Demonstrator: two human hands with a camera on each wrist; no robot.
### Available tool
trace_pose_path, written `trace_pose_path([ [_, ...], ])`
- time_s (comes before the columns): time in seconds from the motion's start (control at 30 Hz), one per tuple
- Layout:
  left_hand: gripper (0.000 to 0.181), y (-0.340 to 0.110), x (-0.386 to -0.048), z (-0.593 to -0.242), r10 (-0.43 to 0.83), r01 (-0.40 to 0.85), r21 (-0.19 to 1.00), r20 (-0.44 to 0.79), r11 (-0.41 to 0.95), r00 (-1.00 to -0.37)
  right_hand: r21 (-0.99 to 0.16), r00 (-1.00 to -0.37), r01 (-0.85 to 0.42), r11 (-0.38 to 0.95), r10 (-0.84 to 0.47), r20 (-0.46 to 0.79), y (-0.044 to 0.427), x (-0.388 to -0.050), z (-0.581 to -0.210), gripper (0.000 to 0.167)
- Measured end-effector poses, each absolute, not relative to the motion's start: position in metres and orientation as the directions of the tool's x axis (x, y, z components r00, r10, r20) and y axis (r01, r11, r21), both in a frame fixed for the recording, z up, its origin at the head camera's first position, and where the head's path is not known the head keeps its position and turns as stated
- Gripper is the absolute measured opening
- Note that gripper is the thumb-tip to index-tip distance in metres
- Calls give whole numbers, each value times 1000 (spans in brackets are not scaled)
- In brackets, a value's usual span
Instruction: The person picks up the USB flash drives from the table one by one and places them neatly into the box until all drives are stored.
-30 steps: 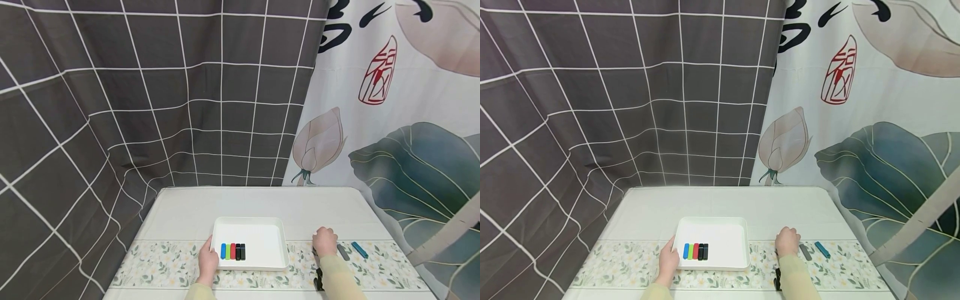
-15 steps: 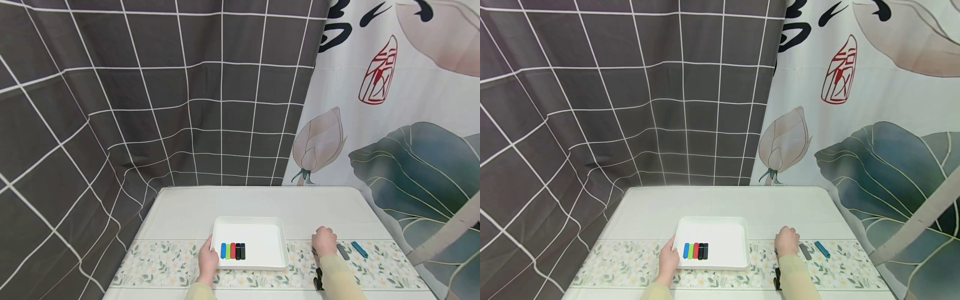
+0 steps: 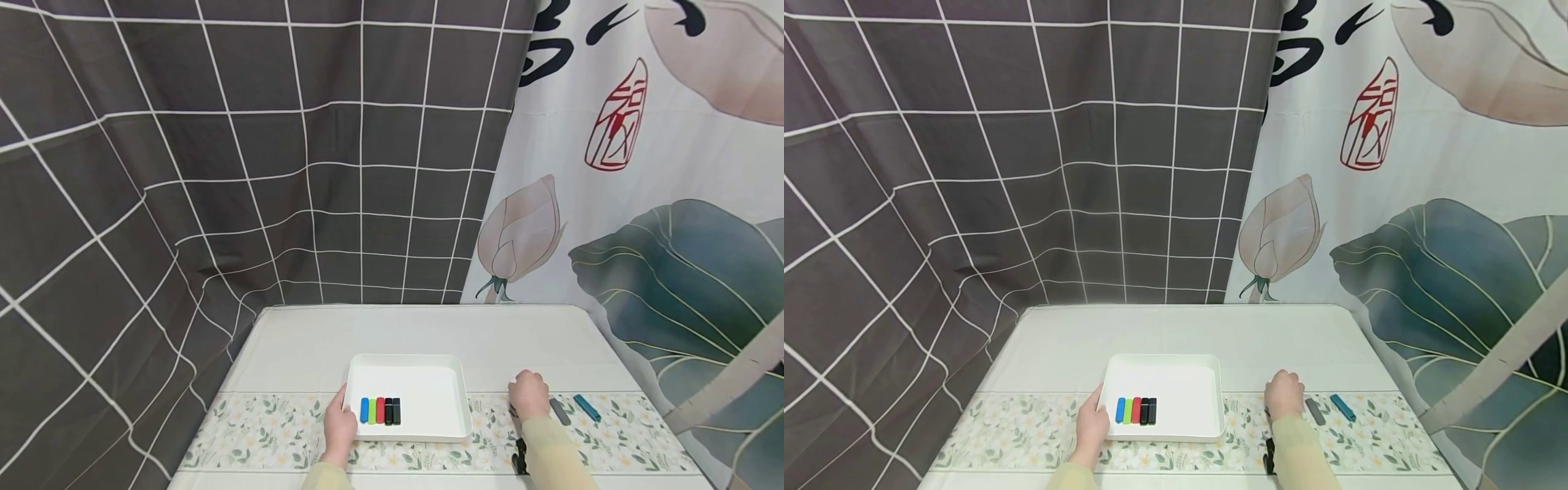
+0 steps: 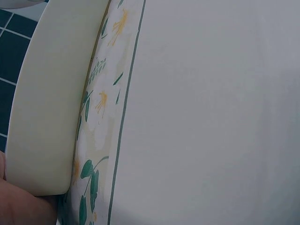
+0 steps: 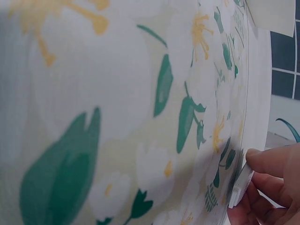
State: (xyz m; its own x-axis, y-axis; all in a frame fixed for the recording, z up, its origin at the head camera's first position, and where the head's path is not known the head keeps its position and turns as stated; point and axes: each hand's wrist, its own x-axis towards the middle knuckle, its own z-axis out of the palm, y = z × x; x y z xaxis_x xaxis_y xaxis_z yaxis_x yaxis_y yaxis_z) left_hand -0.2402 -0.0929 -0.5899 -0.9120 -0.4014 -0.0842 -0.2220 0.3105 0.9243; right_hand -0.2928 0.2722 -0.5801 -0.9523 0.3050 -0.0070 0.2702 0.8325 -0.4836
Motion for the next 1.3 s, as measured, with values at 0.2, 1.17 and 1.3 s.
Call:
trace_pose_path([
  [0.2, 58, -94, -240, -591, -401, -216, 926, -78, 311, -913, -480, -953, 266, 836, 302, -3, 272, -293, -580, 28],
  [1.17, 57, -93, -237, -589, -401, -202, 930, -65, 308, -914, -516, -952, 257, 817, 306, 10, 257, -288, -565, 34],
  [1.3, 57, -93, -238, -590, -399, -199, 930, -63, 310, -915, -527, -952, 249, 813, 304, 19, 254, -287, -560, 34],
])
